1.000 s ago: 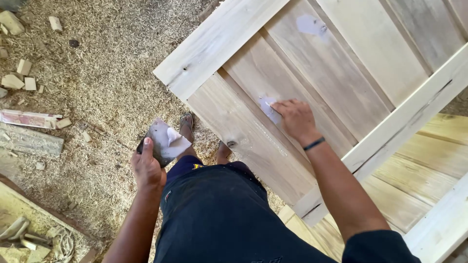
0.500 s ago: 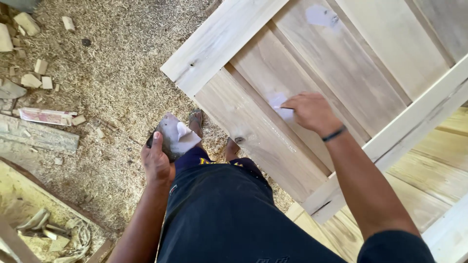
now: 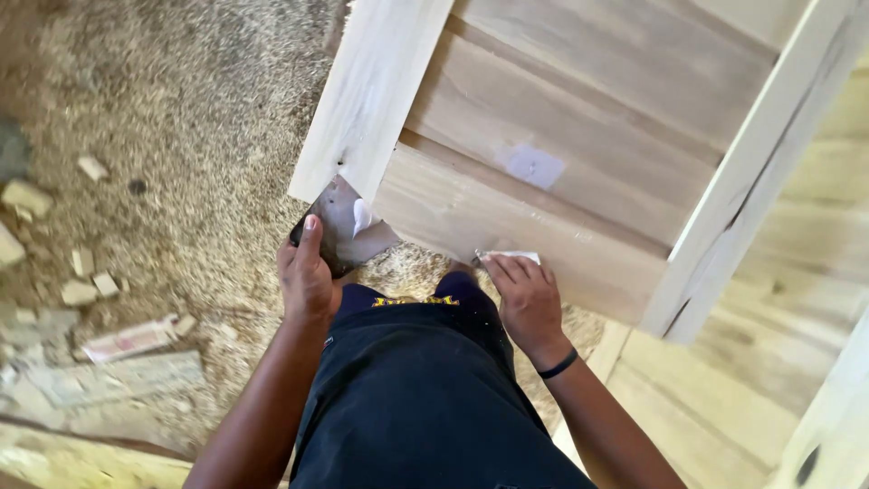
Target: Sand and scrape a wooden door frame to prepare it for finishing.
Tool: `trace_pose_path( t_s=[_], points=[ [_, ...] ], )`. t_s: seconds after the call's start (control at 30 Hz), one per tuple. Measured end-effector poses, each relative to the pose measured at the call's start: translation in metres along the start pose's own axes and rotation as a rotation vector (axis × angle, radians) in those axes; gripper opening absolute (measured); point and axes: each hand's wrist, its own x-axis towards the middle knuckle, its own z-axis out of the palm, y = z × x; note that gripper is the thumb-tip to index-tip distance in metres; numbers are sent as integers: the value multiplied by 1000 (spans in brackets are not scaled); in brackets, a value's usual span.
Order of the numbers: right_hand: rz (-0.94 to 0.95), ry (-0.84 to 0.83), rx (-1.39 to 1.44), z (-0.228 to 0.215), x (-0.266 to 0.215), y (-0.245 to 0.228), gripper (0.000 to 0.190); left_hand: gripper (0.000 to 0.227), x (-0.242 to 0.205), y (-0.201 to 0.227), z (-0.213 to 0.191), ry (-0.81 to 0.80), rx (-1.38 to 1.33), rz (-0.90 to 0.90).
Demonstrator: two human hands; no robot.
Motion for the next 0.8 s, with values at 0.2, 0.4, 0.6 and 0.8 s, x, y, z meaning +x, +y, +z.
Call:
trace_pose_path(
  t_s=[0.2,0.4,0.6,0.8],
  points=[
    [293,227,-169,85,-20,-52,47,39,60,46,-63,-107,142,-139],
    [444,133,-228,90,-25,-92,51,38,103,83,-112,-163,255,-173],
    [447,509,44,102,-67,-55,36,34,124,72,-141,-103,101,-55],
    [1028,29,118,58,-16,-33,40,35,94,105,-128,-20,276,-217]
  ],
)
